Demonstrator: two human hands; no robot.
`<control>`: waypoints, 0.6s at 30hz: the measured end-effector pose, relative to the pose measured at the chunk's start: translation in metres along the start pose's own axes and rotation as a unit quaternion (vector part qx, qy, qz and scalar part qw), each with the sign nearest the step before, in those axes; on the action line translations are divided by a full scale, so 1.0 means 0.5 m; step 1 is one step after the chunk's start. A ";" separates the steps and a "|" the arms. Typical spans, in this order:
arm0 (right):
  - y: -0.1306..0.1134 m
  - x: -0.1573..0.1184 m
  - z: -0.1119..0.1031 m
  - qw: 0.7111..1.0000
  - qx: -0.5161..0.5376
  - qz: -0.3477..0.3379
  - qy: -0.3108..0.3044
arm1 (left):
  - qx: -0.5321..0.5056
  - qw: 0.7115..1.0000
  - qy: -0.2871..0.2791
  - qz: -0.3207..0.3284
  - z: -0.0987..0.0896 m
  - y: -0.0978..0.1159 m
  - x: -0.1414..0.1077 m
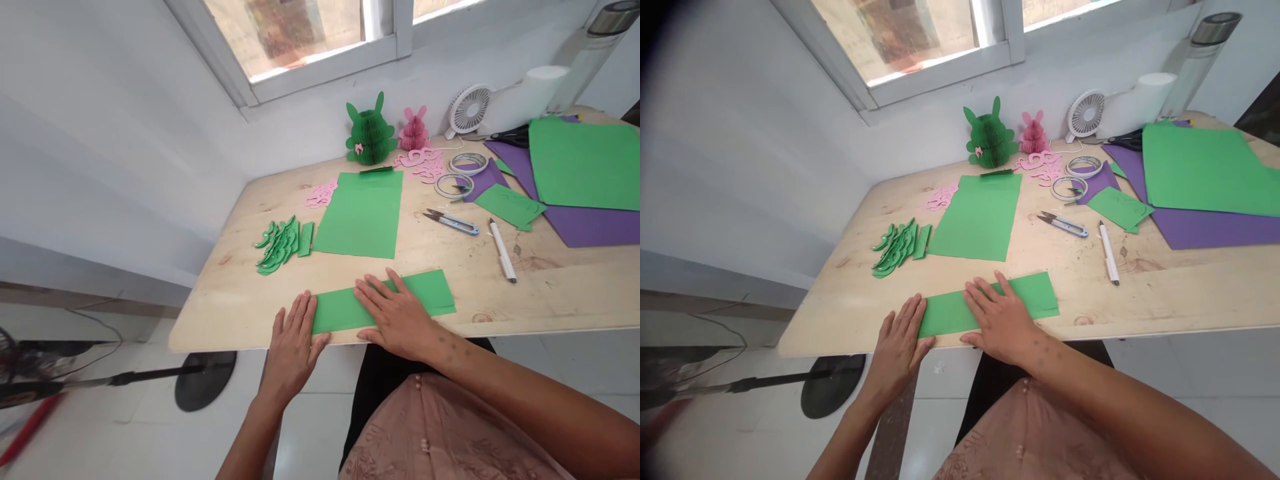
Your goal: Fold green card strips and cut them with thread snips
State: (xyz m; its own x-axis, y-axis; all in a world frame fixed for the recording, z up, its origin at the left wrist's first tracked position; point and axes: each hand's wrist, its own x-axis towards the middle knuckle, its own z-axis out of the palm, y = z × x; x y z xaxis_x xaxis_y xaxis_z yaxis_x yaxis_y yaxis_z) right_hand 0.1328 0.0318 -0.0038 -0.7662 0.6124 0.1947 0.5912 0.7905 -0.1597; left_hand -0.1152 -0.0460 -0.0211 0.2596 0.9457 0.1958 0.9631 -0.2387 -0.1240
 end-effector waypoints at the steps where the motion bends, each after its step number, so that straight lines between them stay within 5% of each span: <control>1: 0.008 -0.008 -0.002 1.000 -0.010 0.000 0.002 | 0.000 1.000 -0.001 -0.001 0.001 0.000 -0.001; 18: 0.116 -0.116 -0.039 0.992 -0.109 0.048 0.041 | -0.001 1.000 -0.009 -0.007 -0.001 0.003 0.000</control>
State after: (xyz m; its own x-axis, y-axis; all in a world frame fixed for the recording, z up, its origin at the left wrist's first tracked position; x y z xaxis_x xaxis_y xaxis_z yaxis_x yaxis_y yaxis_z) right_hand 0.2164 0.0425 -0.0055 -0.6860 0.6762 0.2686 0.7077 0.7058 0.0305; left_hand -0.1136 -0.0466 -0.0208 0.2442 0.9529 0.1801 0.9669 -0.2251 -0.1201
